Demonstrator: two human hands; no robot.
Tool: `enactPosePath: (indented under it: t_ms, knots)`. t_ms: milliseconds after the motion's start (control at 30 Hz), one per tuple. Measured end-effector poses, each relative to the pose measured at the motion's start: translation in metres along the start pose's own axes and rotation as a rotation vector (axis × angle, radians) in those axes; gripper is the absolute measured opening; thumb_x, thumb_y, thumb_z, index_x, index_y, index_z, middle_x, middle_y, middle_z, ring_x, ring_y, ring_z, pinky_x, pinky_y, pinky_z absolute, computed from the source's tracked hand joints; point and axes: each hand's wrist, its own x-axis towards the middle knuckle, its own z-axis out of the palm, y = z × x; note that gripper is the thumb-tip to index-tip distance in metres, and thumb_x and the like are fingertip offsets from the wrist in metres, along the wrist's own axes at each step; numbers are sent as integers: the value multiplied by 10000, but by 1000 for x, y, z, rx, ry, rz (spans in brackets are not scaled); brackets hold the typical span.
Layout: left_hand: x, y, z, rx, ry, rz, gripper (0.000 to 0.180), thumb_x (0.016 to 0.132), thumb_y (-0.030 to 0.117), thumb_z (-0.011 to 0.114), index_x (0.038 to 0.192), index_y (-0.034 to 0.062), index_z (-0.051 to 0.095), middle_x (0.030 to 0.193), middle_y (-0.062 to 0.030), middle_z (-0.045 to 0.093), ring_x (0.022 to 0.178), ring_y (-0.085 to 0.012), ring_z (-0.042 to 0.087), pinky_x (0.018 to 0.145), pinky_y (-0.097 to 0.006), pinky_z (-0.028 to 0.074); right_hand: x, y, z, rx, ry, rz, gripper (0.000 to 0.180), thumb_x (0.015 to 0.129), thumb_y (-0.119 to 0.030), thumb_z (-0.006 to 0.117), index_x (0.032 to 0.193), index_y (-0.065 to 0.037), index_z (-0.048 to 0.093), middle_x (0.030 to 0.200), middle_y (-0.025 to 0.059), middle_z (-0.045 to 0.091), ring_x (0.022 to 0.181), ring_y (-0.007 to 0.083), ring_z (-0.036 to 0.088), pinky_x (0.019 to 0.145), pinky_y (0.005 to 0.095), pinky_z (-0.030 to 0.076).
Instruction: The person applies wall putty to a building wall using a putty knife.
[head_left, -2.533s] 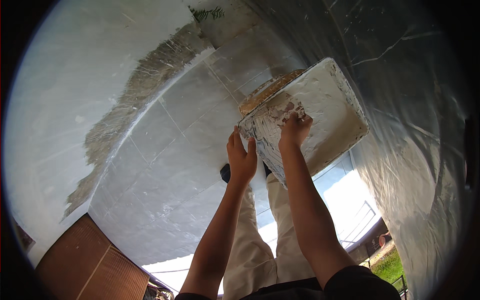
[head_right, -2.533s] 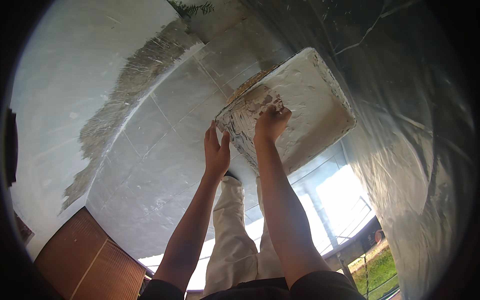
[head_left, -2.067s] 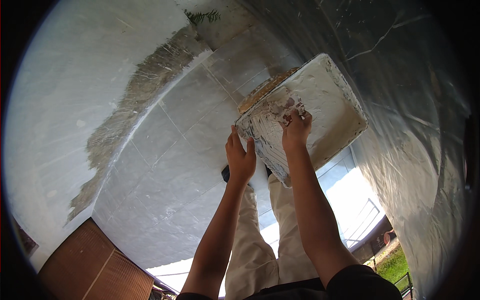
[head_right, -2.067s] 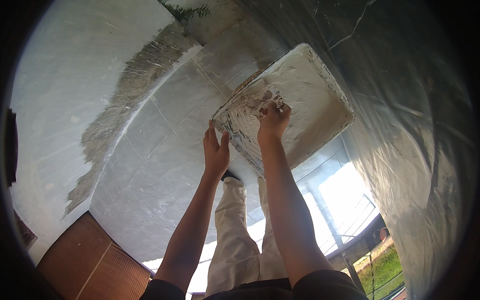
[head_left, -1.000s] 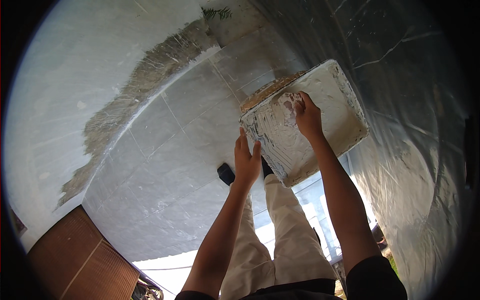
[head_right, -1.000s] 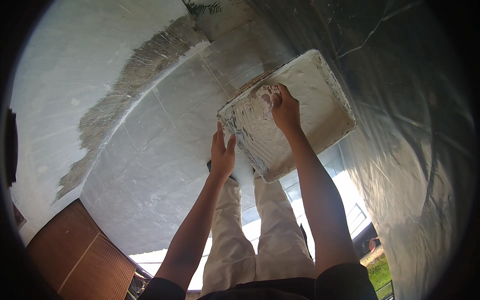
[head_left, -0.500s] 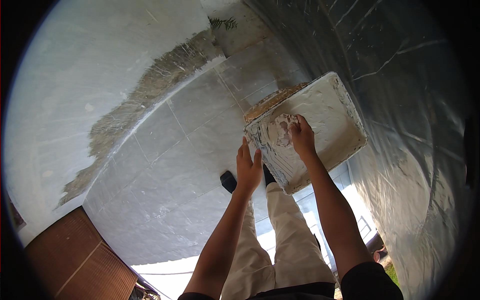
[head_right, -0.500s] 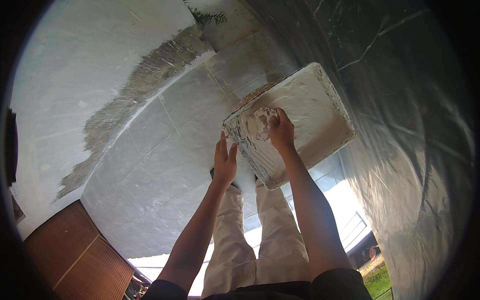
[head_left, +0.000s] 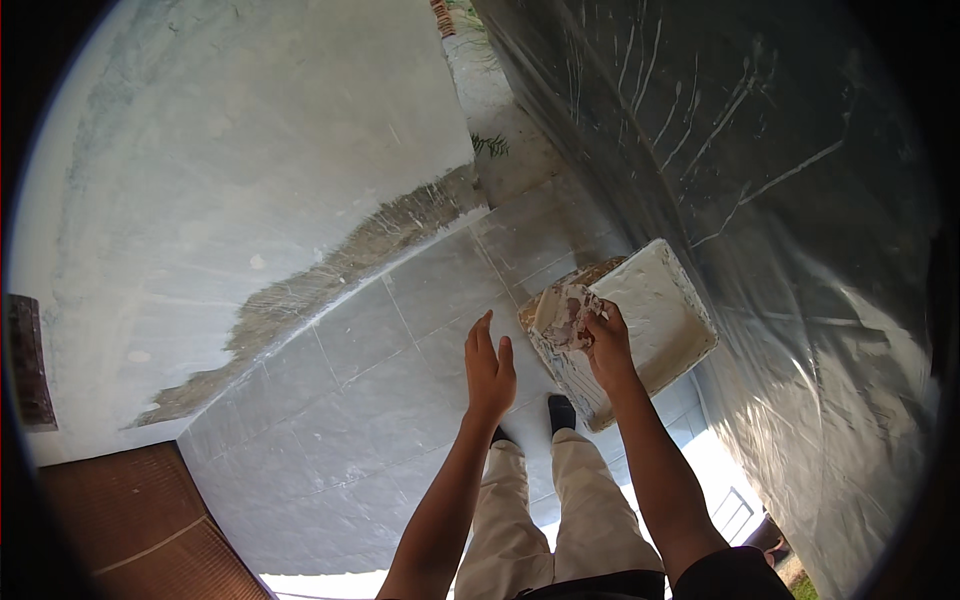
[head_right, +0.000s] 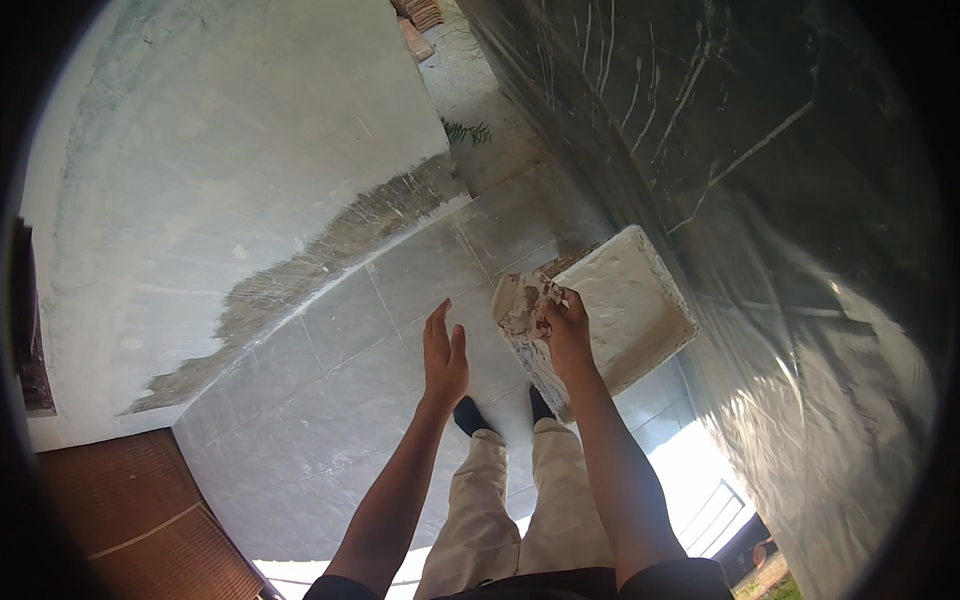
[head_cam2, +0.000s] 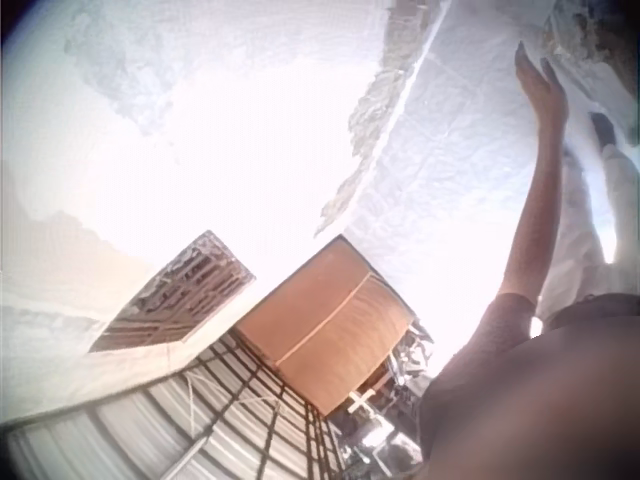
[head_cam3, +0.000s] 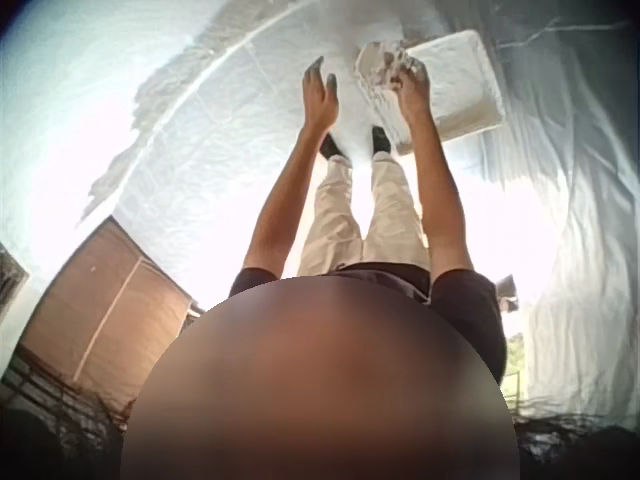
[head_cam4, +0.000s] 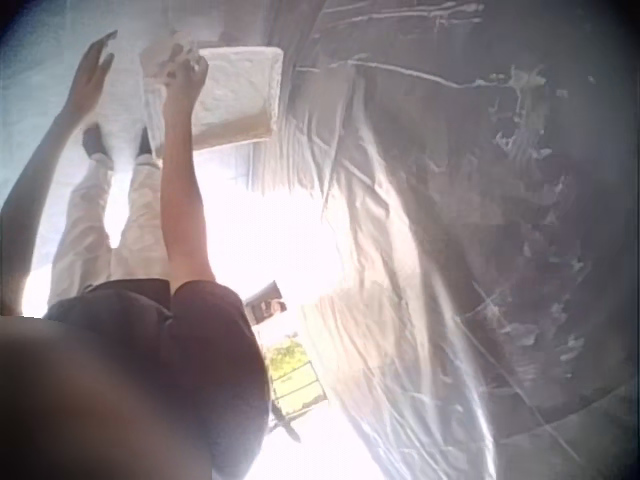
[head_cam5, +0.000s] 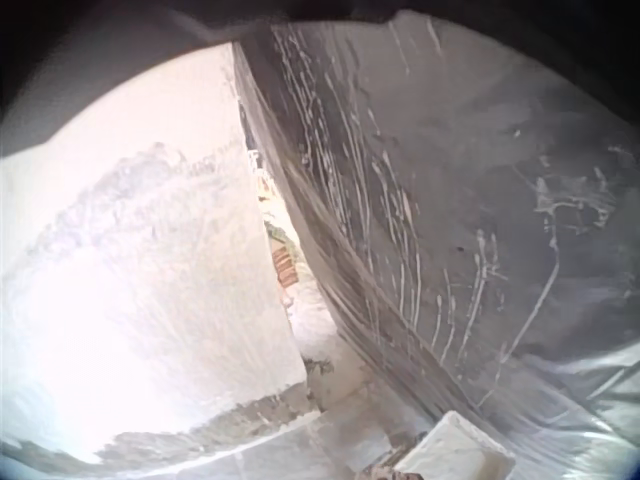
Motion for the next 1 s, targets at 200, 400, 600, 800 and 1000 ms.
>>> enactPosePath:
  t_ms: [200,400,600,800,1000]
  knots:
    - [45,44,-79,64,111,167,485,999,247,449,1403,-19,421,1397,-249,459,1311,-399,421,1106,-469,313,-15,-37,79,102,-130,-164,391,911,21,568,1271,-42,428,1133,113,608,967,173,634,802,316,556]
    - [80,92,-154,114,239,322,502,979,248,500,1402,-14,429,1370,-252,478,1279,-407,443,1080,-490,330,-45,-82,166,56,-195,-191,409,884,82,566,1256,-40,447,1130,96,619,970,166,639,794,326,559]
    - [94,134,-228,159,345,481,505,954,206,533,1398,-12,431,1368,-246,478,1278,-402,445,1073,-492,335,-78,-121,239,148,-346,-226,348,877,76,557,1197,-41,489,1070,90,616,966,195,652,778,343,580]
    - [101,172,-290,192,432,566,514,948,189,538,1402,-18,417,1380,-238,474,1285,-392,440,1070,-490,332,-110,-153,301,304,-507,-323,343,912,72,486,1238,-32,473,1143,119,609,1031,240,655,872,408,579]
    - [115,215,-341,215,489,640,491,990,224,484,1409,-17,397,1396,-241,456,1310,-397,410,1103,-478,306,-141,-199,360,283,-620,-373,340,973,29,432,1308,-26,455,1237,127,608,1095,251,650,942,431,568]
